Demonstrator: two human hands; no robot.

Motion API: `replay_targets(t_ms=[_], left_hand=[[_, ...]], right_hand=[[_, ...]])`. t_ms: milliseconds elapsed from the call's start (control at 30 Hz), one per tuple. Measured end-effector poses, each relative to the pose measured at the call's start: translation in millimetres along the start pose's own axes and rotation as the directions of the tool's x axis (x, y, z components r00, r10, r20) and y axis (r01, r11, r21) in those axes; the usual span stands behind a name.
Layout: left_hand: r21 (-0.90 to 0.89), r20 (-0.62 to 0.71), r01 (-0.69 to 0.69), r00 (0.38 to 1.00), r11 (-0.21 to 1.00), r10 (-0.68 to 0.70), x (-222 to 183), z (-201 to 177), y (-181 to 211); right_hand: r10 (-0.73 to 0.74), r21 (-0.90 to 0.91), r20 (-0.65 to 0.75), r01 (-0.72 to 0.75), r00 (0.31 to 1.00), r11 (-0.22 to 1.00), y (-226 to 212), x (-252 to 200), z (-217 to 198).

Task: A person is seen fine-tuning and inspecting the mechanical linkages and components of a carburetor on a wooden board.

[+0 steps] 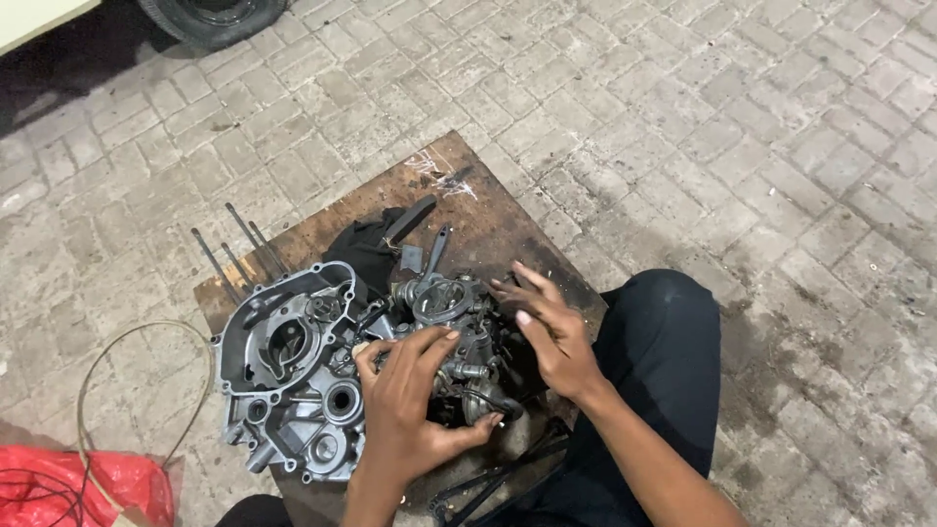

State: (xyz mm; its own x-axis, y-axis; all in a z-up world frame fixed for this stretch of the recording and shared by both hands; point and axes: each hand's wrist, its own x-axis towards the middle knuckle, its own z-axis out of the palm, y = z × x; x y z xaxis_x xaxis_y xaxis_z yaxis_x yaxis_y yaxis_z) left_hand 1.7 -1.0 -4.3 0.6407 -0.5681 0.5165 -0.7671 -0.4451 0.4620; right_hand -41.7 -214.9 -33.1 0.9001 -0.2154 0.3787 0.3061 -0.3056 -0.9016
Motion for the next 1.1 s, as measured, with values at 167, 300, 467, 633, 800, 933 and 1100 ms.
replay_targets(t_ms=[167,300,467,633,800,933,1100], left_hand=[[-0.013,0.02,0.02,1.0,1.0,-0.02,2.7,-3.0,2.9],[-0.006,0.023,0.043,0.999,0.999,-0.043,9.8,-7.2,9.4],[-0.019,0.024,0.074,0.997,0.997,-0.074,12.8,-9.7,12.9],[0.011,0.024,0.063,0.998,0.998,-0.063,9.9,-4.9,8.2],[-0.009,0.006,0.02,1.0,1.0,-0.02,5.4,-1.4,3.1],[-0.029,0.0,0.025,1.0,0.999,-0.025,5.2,-3.8,4.5],[-0.024,-0.007,-0.008,1.0,1.0,0.008,3.3,-3.1,3.0]], right_hand=[[-0.161,-0.16,-0.159,0.136,0.974,0.978,-23.8,0.9,-3.3],[-0.301,-0.33,-0.004,0.283,0.954,0.901,-32.9,2.8,0.1],[-0.281,-0.354,0.073,0.289,0.957,0.89,-40.7,7.5,2.5],[-0.298,-0.382,0.167,0.34,0.94,0.859,-37.8,12.7,-2.6],[-0.24,-0.148,0.153,0.262,0.959,0.954,-17.7,17.6,-17.7],[-0.042,-0.196,-0.237,-0.005,0.971,0.981,-13.7,11.0,-24.0],[-0.257,-0.263,-0.188,0.204,0.948,0.943,-3.4,2.4,-17.4]])
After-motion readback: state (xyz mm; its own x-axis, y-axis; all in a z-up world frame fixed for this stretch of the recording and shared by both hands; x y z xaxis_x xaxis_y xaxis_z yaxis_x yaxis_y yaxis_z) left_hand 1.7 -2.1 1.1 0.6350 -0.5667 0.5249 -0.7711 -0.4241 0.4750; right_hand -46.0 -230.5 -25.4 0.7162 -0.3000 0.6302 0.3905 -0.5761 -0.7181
